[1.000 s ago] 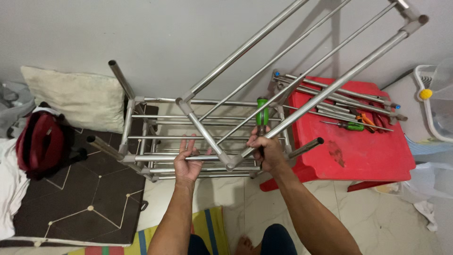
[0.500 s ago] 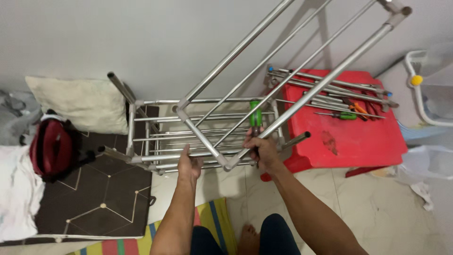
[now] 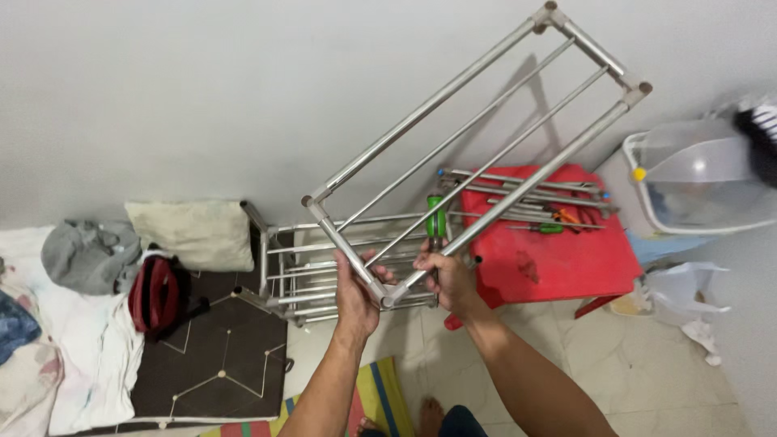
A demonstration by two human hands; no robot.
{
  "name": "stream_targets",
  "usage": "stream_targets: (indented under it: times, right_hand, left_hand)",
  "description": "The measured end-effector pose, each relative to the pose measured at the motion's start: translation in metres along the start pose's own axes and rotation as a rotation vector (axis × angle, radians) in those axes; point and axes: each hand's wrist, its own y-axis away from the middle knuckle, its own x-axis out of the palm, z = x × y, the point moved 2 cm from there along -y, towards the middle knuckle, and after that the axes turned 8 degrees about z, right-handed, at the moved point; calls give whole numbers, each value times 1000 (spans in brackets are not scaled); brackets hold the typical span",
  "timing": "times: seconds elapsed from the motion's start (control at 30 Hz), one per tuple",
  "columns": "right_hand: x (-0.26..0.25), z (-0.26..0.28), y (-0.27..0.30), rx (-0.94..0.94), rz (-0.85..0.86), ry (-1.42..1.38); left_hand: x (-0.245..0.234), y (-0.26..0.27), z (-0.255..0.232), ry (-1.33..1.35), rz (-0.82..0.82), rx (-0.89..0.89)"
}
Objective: The person disassembles a metal storage shelf using a green-handled screwdriver. They loosen and remove multiple joints and rods, separating the frame into smaller sections and placing the parts on a red stool.
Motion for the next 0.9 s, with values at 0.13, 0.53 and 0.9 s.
stream_targets:
  times: [0.13, 0.53, 0.9]
  right_hand:
    - [0, 39, 26, -21, 12, 21]
    - [-142, 157, 68, -27, 70, 42]
    - [-346, 327, 74, -223, -49, -248]
  left_hand:
    - [50, 11, 5, -250, -74, 113]
    - [140, 3, 63, -297, -91, 231]
    - [238, 3, 157, -430, -55, 244]
